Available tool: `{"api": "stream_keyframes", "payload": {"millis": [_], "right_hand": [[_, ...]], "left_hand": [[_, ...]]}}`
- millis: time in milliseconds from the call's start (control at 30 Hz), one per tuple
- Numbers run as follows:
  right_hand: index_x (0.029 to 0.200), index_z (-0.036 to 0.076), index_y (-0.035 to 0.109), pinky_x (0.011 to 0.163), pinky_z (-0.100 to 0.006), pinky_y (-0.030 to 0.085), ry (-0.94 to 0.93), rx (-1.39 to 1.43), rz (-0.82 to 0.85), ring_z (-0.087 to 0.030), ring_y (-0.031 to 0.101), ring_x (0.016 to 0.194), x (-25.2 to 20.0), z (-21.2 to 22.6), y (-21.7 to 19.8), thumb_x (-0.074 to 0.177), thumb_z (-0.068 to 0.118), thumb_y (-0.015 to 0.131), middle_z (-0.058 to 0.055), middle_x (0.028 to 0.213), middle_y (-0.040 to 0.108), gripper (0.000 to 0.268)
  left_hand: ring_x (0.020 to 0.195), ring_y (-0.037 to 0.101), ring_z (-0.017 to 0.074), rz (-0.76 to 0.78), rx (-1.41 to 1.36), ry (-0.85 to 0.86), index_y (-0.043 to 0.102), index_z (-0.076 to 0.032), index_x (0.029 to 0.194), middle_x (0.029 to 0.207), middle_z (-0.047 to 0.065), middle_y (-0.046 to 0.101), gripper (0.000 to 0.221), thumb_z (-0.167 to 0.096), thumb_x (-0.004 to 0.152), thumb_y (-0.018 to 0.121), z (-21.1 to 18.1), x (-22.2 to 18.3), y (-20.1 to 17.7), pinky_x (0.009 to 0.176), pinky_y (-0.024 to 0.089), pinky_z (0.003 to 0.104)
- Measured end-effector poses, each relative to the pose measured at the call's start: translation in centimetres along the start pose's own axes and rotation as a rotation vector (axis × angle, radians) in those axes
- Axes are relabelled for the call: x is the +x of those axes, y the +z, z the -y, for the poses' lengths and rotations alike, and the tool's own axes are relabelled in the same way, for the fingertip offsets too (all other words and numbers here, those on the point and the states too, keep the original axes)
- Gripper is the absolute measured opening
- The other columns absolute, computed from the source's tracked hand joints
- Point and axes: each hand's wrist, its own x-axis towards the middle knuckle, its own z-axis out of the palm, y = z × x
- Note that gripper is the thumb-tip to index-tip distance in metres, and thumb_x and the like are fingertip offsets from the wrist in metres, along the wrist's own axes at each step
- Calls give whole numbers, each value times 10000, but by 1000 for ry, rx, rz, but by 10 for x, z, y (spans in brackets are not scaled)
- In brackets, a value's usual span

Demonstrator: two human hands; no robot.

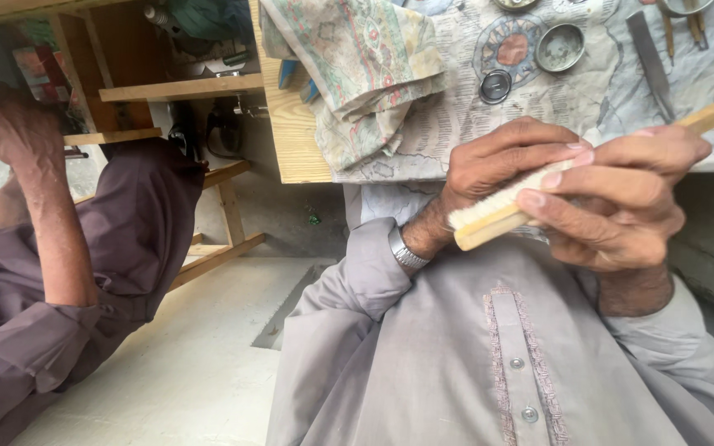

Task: The person sits on the floor and uses tweezers to pick small particles from a patterned cloth held in their left hand. They repeatedly rub the cloth with a small wooden block and continue using the tweezers to remove debris from the fabric surface.

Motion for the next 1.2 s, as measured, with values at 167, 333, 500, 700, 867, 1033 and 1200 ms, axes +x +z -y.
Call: {"api": "stream_keyframes", "payload": {"millis": [167,333,500,700,867,1033,1200], "right_hand": [[1102,253,685,867,-359,526,505,76,-11,-174,612,1005,-18,-17,1,954,340,699,46,1065,635,172],[983,263,782,888,-495,547,-26,-65,-116,-271,620,994,-33,-34,4,907,280,809,-16,1007,647,82],[1023,211,755,802,-426,495,88,111,-111,-228,586,977,-27,-32,5,962,328,755,17,1034,610,132],[998,105,805,760,-504,569,44,36,-202,-331,614,977,5,-39,5,930,173,770,-119,1025,644,102],[960,152,772,766,-489,504,-44,29,-127,-298,569,974,-8,-27,10,905,256,779,-54,996,611,118],[1187,43,782,798,-342,552,334,-4,-88,-254,595,1022,-51,-68,-8,1046,141,786,-164,1158,635,172],[1281,9,749,803,-296,519,410,-6,-18,-216,591,993,-76,-89,-19,1095,103,766,-183,1218,652,210]], "left_hand": [[1105,743,197,-103,10,0,707,-79,1241,1227,99,716,229,-100,1014,733,7,7,3,969,653,278],[1060,738,229,-70,-43,59,698,0,1156,1213,140,704,195,-48,967,692,9,8,1,914,650,286],[1042,747,231,-88,-79,31,702,8,1159,1202,135,711,208,3,951,693,7,8,1,885,666,298],[1038,753,220,-132,-142,69,723,-48,1149,1182,127,726,167,-54,983,712,14,18,5,886,675,302],[1048,729,258,-54,-108,79,703,-2,1113,1118,156,708,308,-85,829,788,11,18,4,879,630,329],[985,748,177,-148,-78,48,735,-49,1118,1106,92,736,190,11,946,789,9,23,-6,848,637,270],[979,753,162,-141,23,76,737,-50,1130,1125,83,739,212,-15,935,813,12,25,-8,835,646,255]]}}
